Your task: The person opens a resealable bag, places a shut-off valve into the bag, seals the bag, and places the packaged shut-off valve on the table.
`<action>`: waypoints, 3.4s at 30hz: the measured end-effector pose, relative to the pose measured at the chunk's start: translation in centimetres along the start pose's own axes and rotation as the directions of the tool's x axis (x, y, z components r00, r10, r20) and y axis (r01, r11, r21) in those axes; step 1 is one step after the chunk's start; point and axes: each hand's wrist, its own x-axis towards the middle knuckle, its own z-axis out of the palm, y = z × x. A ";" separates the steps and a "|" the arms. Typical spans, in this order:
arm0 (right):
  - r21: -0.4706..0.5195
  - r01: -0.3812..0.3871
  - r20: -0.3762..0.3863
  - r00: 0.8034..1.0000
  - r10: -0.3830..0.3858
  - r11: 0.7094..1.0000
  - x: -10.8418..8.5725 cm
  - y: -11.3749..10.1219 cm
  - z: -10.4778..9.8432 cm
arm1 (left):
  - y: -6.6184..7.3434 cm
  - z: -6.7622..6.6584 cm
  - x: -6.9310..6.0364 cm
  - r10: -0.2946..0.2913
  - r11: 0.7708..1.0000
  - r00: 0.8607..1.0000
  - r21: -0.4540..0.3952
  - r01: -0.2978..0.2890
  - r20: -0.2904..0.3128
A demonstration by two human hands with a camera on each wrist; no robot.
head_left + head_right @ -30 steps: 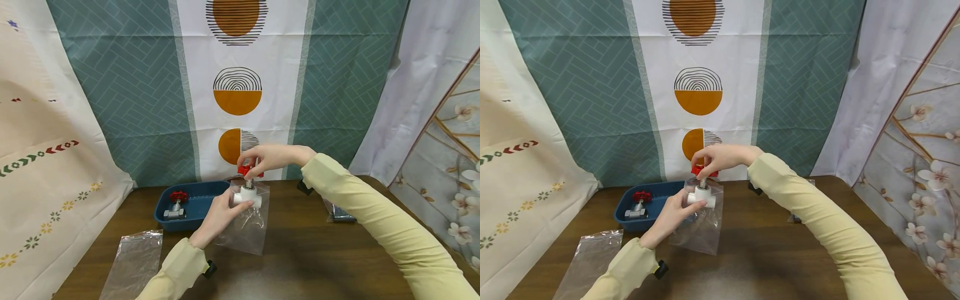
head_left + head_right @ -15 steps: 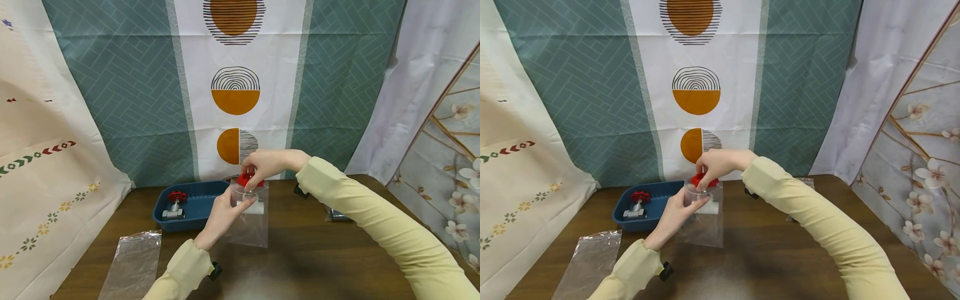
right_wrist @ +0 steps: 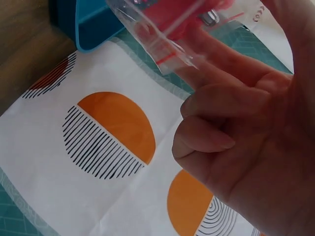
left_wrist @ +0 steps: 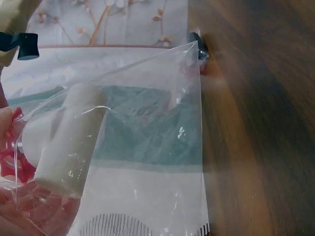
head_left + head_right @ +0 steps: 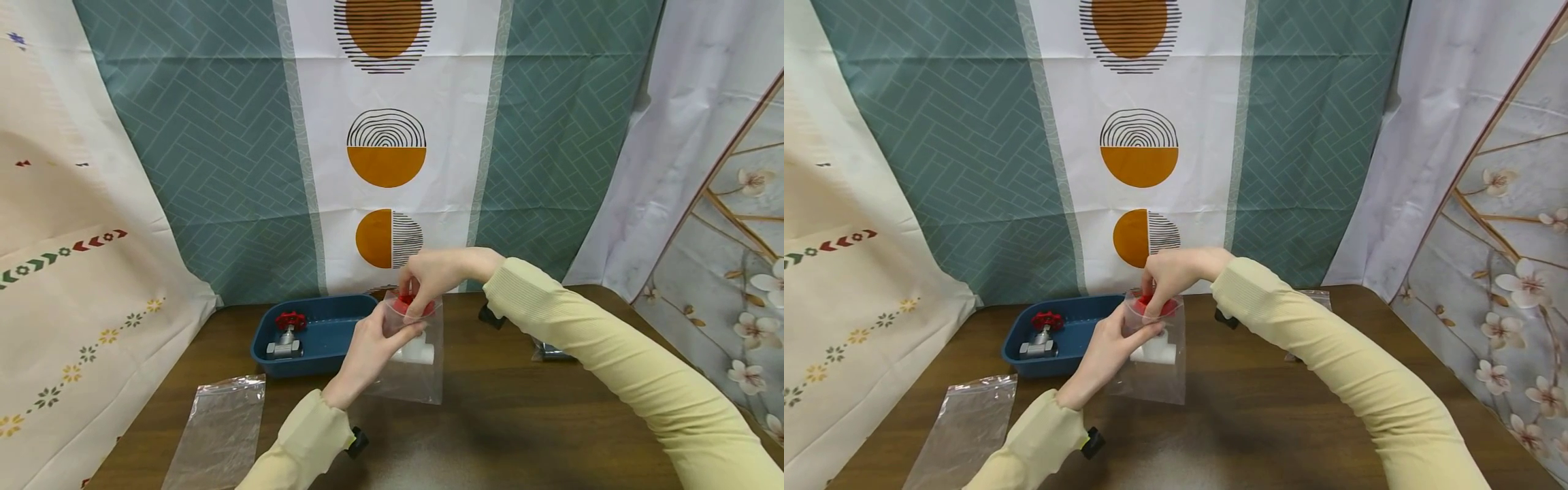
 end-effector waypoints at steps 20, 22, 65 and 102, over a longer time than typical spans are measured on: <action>0.033 0.024 -0.116 0.993 -0.020 0.999 -0.5 -0.7 -0.7 | -0.2 1.2 0.3 0.085 0.978 0.975 -0.172 -0.121 -0.207; 0.087 0.071 -0.191 0.980 -0.053 0.994 -1.0 -0.4 -0.7 | 0.4 1.1 0.0 0.079 0.973 0.968 -0.193 -0.127 -0.239; 0.305 0.318 -0.760 0.649 0.028 0.898 -4.5 4.0 5.3 | 2.7 -0.3 0.2 0.115 0.978 0.993 -0.174 -0.114 -0.005; 0.539 0.416 -0.760 0.615 0.210 0.733 -6.8 2.5 5.8 | 2.1 0.9 -0.2 -0.192 0.821 0.981 -0.541 0.181 0.037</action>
